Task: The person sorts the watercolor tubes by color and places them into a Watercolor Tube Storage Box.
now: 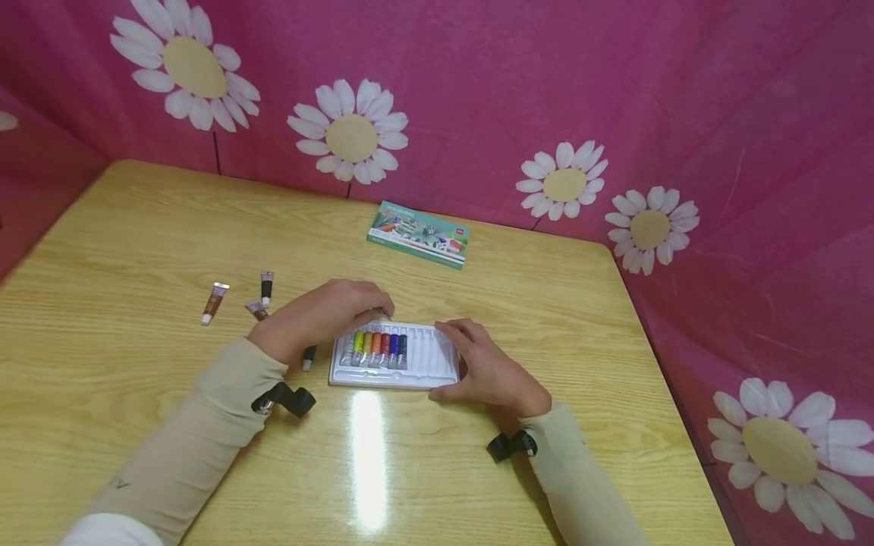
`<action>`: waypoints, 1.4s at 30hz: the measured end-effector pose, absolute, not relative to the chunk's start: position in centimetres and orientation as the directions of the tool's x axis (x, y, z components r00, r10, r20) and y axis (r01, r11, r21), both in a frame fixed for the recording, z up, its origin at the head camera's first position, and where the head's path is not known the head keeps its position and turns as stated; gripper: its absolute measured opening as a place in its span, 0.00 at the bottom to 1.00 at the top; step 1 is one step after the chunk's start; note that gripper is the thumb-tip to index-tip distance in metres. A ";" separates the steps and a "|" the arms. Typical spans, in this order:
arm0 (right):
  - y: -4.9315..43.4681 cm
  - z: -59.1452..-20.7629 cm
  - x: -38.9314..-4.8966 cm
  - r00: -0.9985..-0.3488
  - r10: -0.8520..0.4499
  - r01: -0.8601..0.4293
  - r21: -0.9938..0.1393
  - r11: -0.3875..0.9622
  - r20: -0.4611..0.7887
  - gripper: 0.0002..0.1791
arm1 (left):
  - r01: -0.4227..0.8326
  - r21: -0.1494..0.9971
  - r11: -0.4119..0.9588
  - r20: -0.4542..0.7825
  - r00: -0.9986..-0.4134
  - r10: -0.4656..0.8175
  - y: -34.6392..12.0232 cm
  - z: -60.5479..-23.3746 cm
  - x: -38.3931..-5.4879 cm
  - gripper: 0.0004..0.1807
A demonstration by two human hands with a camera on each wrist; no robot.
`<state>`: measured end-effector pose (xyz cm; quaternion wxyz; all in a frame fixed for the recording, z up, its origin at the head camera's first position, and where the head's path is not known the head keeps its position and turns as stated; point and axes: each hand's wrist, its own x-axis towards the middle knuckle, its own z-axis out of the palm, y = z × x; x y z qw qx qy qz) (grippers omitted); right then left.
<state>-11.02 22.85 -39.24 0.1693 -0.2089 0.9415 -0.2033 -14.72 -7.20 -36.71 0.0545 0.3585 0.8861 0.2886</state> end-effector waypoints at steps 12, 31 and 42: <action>23.0 -39.3 -11.2 -0.852 -0.470 -0.334 -0.453 0.827 -0.231 0.60 | 0.778 0.391 0.491 0.221 -0.597 0.771 -4.7 -37.0 -14.6 0.12; 23.3 -39.6 -11.2 -0.848 -0.486 -0.355 -0.456 0.816 -0.210 0.59 | 0.879 0.214 0.426 0.224 -0.469 0.854 -2.2 -37.8 -14.0 0.11; 23.3 -39.5 -11.2 -0.848 -0.480 -0.339 -0.467 0.816 -0.224 0.60 | 0.875 0.206 0.437 0.153 -0.470 0.869 -2.1 -37.8 -13.4 0.11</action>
